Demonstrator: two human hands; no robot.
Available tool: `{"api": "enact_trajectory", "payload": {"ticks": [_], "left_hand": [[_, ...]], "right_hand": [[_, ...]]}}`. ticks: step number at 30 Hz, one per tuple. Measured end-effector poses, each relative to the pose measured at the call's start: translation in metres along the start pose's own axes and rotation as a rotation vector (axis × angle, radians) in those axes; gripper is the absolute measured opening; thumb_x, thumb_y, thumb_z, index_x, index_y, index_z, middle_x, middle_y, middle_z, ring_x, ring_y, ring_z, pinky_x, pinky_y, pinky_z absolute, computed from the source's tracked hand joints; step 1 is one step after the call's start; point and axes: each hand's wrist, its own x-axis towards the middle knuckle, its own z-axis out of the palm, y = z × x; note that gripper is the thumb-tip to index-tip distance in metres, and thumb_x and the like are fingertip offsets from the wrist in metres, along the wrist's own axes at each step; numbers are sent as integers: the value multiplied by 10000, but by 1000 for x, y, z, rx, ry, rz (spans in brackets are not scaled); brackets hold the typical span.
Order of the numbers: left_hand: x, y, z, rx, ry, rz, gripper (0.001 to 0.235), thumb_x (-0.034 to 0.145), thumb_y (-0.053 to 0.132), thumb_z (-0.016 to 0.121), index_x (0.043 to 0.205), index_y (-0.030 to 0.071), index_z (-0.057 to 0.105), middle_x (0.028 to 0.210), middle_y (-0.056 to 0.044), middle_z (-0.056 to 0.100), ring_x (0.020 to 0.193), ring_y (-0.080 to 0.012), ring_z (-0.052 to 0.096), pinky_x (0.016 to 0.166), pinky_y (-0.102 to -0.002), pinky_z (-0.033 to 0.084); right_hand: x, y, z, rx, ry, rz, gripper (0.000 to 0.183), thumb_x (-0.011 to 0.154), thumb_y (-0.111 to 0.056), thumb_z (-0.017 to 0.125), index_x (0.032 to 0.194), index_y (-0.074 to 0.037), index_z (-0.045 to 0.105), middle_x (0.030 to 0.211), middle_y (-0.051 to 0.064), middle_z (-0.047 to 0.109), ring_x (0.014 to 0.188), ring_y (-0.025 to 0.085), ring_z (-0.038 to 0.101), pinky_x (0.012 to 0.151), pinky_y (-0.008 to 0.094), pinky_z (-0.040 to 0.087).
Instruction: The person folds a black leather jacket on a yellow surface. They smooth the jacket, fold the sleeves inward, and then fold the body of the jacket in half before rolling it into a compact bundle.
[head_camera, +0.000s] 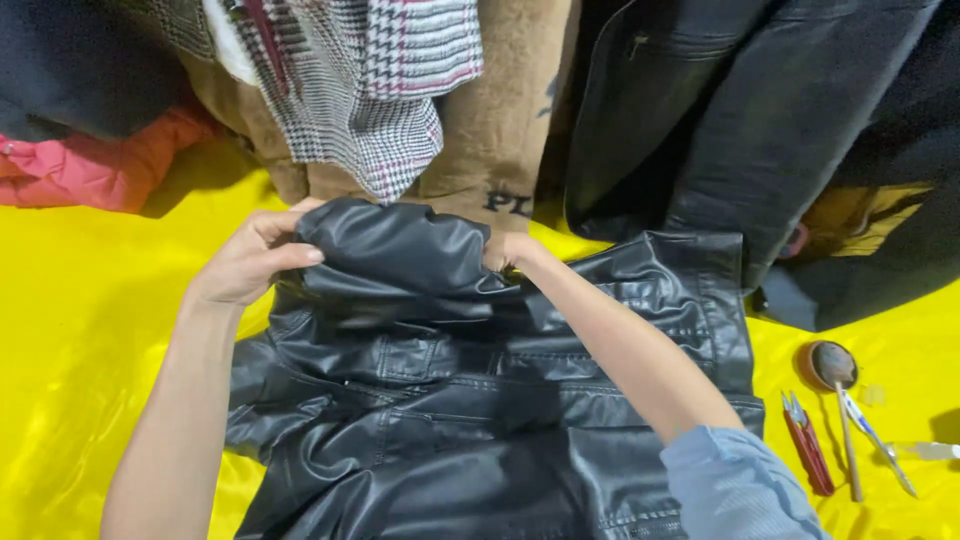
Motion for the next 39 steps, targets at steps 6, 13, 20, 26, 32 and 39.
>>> {"api": "enact_trajectory", "payload": {"ticks": [6, 13, 20, 26, 32, 39], "left_hand": [[-2, -25, -16, -188, 74, -11, 223, 790, -17, 704, 1008, -20, 750, 1113, -157, 677, 1047, -252, 658, 951, -404, 534], [0, 13, -33, -232, 205, -149, 360, 811, 23, 700, 1170, 42, 700, 1066, -77, 726, 912, -173, 704, 853, -321, 582], [21, 78, -9, 442, 158, -470, 375, 917, 66, 685, 1292, 60, 693, 1190, -13, 700, 1049, -137, 610, 1036, -329, 529], [67, 37, -1, 565, 24, -625, 650, 743, 363, 884, 1225, -40, 718, 1191, -295, 705, 1143, -430, 672, 965, -518, 512], [140, -19, -3, 294, 171, -476, 617, 807, 510, 884, 1126, 2, 737, 971, -189, 693, 912, -292, 665, 775, -428, 543], [163, 12, 26, 743, -155, -410, 760, 753, 308, 852, 1396, -22, 616, 1410, -328, 567, 1343, -516, 494, 1148, -587, 384]], "right_hand": [[-26, -5, -9, -389, -302, -770, 336, 977, -211, 613, 1240, -3, 631, 1245, 239, 672, 1218, 389, 614, 1099, 413, 463], [-66, -56, -42, 289, 224, -173, 649, 818, 140, 538, 1439, -2, 414, 1483, 236, 437, 1377, 316, 479, 1158, 333, 406], [-117, -118, -110, -595, 1606, -397, 50, 1039, -58, 572, 1065, -98, 559, 982, 85, 530, 830, 275, 505, 717, 398, 377], [-61, -4, -69, -782, 876, 46, 509, 771, -514, 824, 1126, -224, 604, 1103, 72, 496, 950, 343, 587, 743, 469, 483], [-32, 146, -48, 328, 585, -910, 62, 998, -118, 673, 969, -172, 684, 866, 11, 596, 782, 155, 567, 733, 253, 404], [-97, 53, -47, -224, 293, -4, 216, 761, -269, 786, 972, -238, 753, 1082, 94, 672, 1037, 359, 686, 938, 455, 540]]}}
